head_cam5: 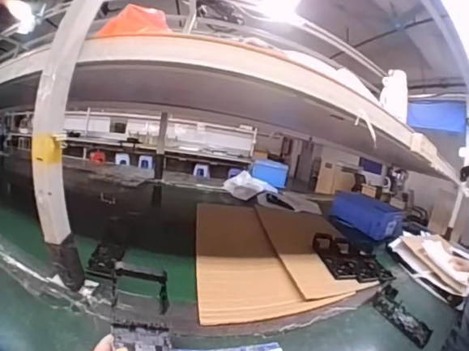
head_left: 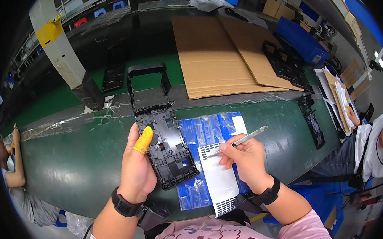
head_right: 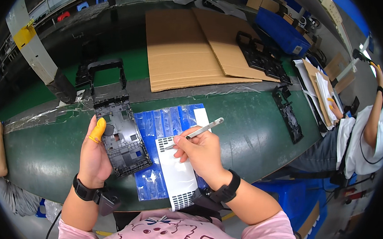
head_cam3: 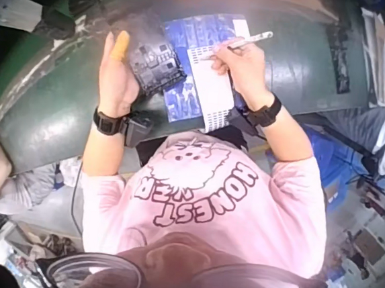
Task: Assembling electronic components into a black plastic housing using a pick-and-place method with a small tool.
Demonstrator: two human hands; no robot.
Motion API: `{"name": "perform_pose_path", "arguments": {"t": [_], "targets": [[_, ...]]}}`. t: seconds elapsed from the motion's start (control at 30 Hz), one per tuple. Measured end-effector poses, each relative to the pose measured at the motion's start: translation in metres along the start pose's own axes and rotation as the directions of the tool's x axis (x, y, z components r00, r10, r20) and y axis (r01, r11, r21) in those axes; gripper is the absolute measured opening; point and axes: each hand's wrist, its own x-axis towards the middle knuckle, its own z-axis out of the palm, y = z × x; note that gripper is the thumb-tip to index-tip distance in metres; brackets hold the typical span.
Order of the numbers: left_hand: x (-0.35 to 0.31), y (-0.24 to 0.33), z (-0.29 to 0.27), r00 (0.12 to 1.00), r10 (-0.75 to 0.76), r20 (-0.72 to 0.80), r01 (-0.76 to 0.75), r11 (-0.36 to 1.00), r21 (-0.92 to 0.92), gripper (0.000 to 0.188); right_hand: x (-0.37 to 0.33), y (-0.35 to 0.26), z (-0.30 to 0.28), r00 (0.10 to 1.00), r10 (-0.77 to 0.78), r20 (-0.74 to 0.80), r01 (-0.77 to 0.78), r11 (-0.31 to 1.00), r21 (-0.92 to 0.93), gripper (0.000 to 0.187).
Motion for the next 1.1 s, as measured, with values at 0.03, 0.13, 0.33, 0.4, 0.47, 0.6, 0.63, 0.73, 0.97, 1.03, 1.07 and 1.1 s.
{"name": "perform_pose_path", "arguments": {"t": [0.03, 0.13, 0.33, 0.4, 0.47, 0.6, 0.63, 0.73, 0.97, 1.03, 1.07, 1.1], "targets": [[0.000, -0.001, 0.001, 1.000, 0.000, 0.000, 0.000, 1.000, -0.001, 0.031, 0.002, 0.003, -0.002, 1.000, 0.000, 0.000, 0.000, 1.000, -0.001, 0.010], [0.000, -0.003, 0.005, 1.000, -0.003, 0.001, 0.003, 1.000, -0.020, 0.029, 0.005, 0.010, -0.006, 1.000, 0.031, -0.004, -0.031, 0.998, 0.045, 0.011], [-0.001, -0.006, 0.006, 0.999, 0.043, 0.000, -0.043, 0.999, 0.005, 0.030, 0.005, 0.009, -0.002, 0.998, 0.031, -0.051, -0.029, 0.999, 0.036, 0.008], [-0.001, -0.006, 0.006, 0.999, 0.046, 0.010, -0.046, 0.999, 0.007, 0.030, 0.005, 0.010, -0.001, 0.998, 0.030, -0.049, -0.029, 0.999, 0.016, 0.008], [-0.002, -0.008, 0.007, 0.999, 0.044, 0.015, -0.044, 0.999, 0.002, 0.030, 0.005, 0.013, -0.003, 0.999, 0.026, -0.045, -0.025, 1.000, 0.012, 0.009], [-0.003, -0.010, 0.005, 0.999, 0.023, 0.041, -0.022, 0.999, -0.027, 0.031, 0.004, 0.006, -0.003, 0.998, 0.057, -0.037, -0.054, 0.997, 0.057, 0.010], [-0.003, -0.011, 0.003, 0.999, 0.011, 0.048, -0.010, 1.000, -0.024, 0.032, 0.002, 0.003, -0.003, 0.998, 0.057, -0.027, -0.055, 0.997, 0.056, 0.010], [-0.005, -0.015, 0.003, 0.996, -0.047, 0.073, 0.050, 0.998, -0.042, 0.033, -0.010, -0.012, 0.004, 0.998, 0.068, -0.003, -0.067, 0.989, 0.135, 0.011], [-0.009, -0.022, 0.005, 0.972, -0.195, 0.131, 0.206, 0.975, -0.078, 0.036, -0.033, -0.016, 0.049, 0.986, -0.151, 0.076, 0.137, 0.977, 0.165, 0.016], [-0.010, -0.023, 0.004, 0.973, -0.202, 0.109, 0.210, 0.975, -0.068, 0.036, -0.034, -0.008, 0.051, 0.986, -0.151, 0.071, 0.137, 0.976, 0.167, 0.016], [-0.011, -0.021, 0.004, 0.975, -0.199, 0.102, 0.206, 0.976, -0.069, 0.036, -0.034, -0.004, 0.052, 0.986, -0.154, 0.059, 0.143, 0.976, 0.166, 0.015], [-0.011, -0.020, 0.005, 0.971, -0.207, 0.119, 0.218, 0.972, -0.093, 0.034, -0.033, -0.002, 0.051, 0.986, -0.160, 0.049, 0.149, 0.973, 0.174, 0.015]]}}
